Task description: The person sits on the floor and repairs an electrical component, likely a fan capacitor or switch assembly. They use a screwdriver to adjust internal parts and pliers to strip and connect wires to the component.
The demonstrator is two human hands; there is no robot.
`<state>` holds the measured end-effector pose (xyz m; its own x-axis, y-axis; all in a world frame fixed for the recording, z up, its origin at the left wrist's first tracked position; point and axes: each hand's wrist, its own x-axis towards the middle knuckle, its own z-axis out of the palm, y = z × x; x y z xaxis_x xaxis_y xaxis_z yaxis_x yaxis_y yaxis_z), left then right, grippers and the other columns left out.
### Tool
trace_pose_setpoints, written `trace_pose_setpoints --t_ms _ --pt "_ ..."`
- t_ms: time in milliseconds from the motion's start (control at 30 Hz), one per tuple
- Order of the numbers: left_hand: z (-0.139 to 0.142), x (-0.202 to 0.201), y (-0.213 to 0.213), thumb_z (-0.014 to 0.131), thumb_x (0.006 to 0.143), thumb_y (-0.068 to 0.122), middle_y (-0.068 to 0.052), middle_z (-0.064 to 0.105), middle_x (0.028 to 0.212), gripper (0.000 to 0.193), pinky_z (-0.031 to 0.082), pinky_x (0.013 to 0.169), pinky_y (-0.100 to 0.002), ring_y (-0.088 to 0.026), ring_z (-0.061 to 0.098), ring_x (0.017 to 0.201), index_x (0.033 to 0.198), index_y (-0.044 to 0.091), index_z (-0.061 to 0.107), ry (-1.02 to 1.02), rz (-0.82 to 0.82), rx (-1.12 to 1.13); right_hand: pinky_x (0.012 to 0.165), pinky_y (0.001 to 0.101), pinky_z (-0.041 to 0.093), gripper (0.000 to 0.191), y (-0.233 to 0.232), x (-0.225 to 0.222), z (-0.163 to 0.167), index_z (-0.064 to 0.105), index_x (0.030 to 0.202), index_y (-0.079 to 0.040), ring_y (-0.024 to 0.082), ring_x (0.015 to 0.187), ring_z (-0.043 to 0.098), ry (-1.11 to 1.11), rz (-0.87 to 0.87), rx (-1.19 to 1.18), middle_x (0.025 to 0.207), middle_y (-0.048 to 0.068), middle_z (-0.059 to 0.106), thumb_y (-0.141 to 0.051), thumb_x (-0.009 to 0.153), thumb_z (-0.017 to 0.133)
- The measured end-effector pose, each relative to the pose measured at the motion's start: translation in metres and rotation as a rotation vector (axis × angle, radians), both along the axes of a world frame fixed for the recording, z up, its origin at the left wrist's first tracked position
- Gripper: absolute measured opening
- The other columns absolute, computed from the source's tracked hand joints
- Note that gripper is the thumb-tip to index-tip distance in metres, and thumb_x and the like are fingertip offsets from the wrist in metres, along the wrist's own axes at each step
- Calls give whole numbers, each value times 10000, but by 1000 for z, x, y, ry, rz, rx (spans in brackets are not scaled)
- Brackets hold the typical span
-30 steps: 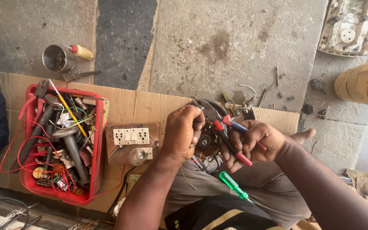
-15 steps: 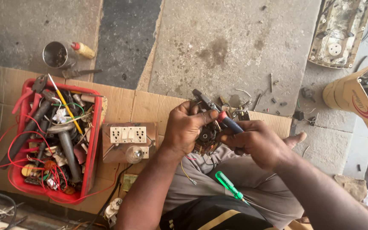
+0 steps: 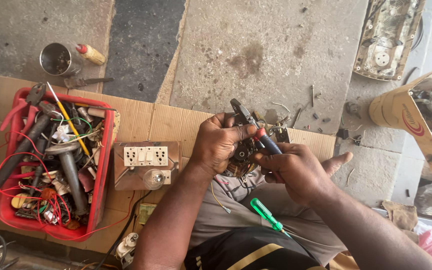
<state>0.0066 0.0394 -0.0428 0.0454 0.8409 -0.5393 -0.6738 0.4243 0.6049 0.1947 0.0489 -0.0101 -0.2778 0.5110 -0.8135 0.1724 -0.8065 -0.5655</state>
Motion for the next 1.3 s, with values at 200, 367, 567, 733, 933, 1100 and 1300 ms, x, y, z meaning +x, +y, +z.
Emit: trace_pose_setpoints --t_ms 200,367,567,733,933,1100,1300 --pt "-1 -2 0 764 832 -105 -178 755 866 219 600 631 -310 -225 758 768 817 29 592 -45 20 6 619 301 488 186 -6 -3 -1 720 960 80 128 623 514 -17 -34 -12 729 73 580 -91 898 681" --pt "0 -3 0 759 799 -85 -164 742 837 150 641 665 -315 -221 763 757 827 1 639 -77 -2 -21 669 327 529 227 -10 -8 0 695 959 113 148 642 531 -22 -62 -9 714 89 545 -111 929 697" --pt "-1 -4 2 807 737 -51 -122 725 770 202 605 585 -302 -186 723 676 825 14 637 -26 -23 -51 773 371 568 262 -13 -24 19 680 1053 85 157 785 659 32 -189 -53 901 104 701 -106 876 647" --pt "-11 4 -2 905 705 -65 -14 593 687 487 554 555 -256 -76 569 607 775 137 467 196 127 29 867 380 472 311 -11 -30 25 684 1204 -16 228 865 626 -190 -147 97 1037 149 699 -191 953 627" --pt "-14 -2 -13 899 696 -26 -10 565 657 525 506 453 -277 -101 567 528 730 167 412 -27 125 134 914 503 503 319 -14 10 26 594 1198 92 370 1088 634 106 -369 157 1184 225 679 -111 958 538" --pt "-6 -8 -17 898 735 1 14 580 684 390 325 392 -209 -39 460 482 798 135 537 10 83 100 1058 591 499 351 -20 63 32 532 1204 149 465 1241 591 502 -571 154 1231 326 671 2 886 526" --pt "6 -9 -19 872 765 45 -2 650 769 311 350 429 -178 -30 505 546 951 73 624 93 74 65 1063 664 424 449 -44 112 28 716 1195 4 484 1332 572 467 -682 263 1153 247 586 72 800 514"
